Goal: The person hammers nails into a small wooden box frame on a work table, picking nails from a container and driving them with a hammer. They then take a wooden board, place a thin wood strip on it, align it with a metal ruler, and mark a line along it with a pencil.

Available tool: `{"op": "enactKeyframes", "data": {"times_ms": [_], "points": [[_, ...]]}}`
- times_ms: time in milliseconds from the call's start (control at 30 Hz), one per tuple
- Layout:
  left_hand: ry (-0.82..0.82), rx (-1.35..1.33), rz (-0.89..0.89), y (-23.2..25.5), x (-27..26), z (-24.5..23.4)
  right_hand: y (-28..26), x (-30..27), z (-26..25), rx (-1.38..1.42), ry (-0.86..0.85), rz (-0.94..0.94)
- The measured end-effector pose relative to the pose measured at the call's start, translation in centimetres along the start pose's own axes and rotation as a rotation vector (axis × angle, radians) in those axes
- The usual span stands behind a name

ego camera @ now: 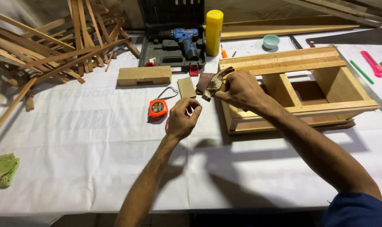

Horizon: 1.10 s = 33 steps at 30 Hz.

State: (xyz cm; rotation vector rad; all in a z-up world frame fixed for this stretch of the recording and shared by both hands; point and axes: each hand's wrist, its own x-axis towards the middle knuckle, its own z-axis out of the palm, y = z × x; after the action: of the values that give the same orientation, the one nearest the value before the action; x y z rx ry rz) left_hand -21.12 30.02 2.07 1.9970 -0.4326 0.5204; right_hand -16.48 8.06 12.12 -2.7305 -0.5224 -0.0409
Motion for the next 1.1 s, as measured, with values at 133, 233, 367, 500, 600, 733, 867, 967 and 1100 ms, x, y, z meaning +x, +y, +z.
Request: {"op": "enactKeyframes", "data": {"times_ms": [133, 233, 367, 500, 600, 733, 867, 967, 1100], "points": [[-0.048, 0.0, 0.099, 0.8, 2.8, 3.8, 5.5, -0.5, -1.8, 0.096, 0.038, 0.125], [-0.085, -0.067, 0.263, 1.5, 4.9, 6.6, 8.3, -1.5, -3.5, 0.221, 0.002, 0.293], [-0.18, -0.102, 0.164, 4.8, 8.2, 9.7, 12.8, -3.0, -5.3, 0.409, 0.018, 0.409], [-0.26, -0.066, 0.145, 3.5, 11.8, 15.9, 15.7, -4.4, -7.3, 0.57, 0.152, 0.463], [-0.262, -0.102, 0.183, 3.2, 14.7, 20.6, 21.2, -2.9, -6.9, 0.558, 0.226, 0.468], [-0.221, -0.101, 0.167, 4.2, 16.8, 24.7, 27.0, -1.0, -5.4, 0.603, 0.312, 0.361], [-0.183, 0.035, 0.236, 3.1, 18.6, 27.8, 28.5, 0.4, -5.5, 0.582, 0.317, 0.363], [-0.195, 0.06, 0.194, 1.8, 19.3, 29.4, 29.8, 1.6, -4.7, 0.501, 0.334, 0.373], [-0.169, 0.047, 0.143, 1.2, 19.2, 29.7, 31.6, 2.3, -2.9, 0.424, 0.359, 0.313]]}}
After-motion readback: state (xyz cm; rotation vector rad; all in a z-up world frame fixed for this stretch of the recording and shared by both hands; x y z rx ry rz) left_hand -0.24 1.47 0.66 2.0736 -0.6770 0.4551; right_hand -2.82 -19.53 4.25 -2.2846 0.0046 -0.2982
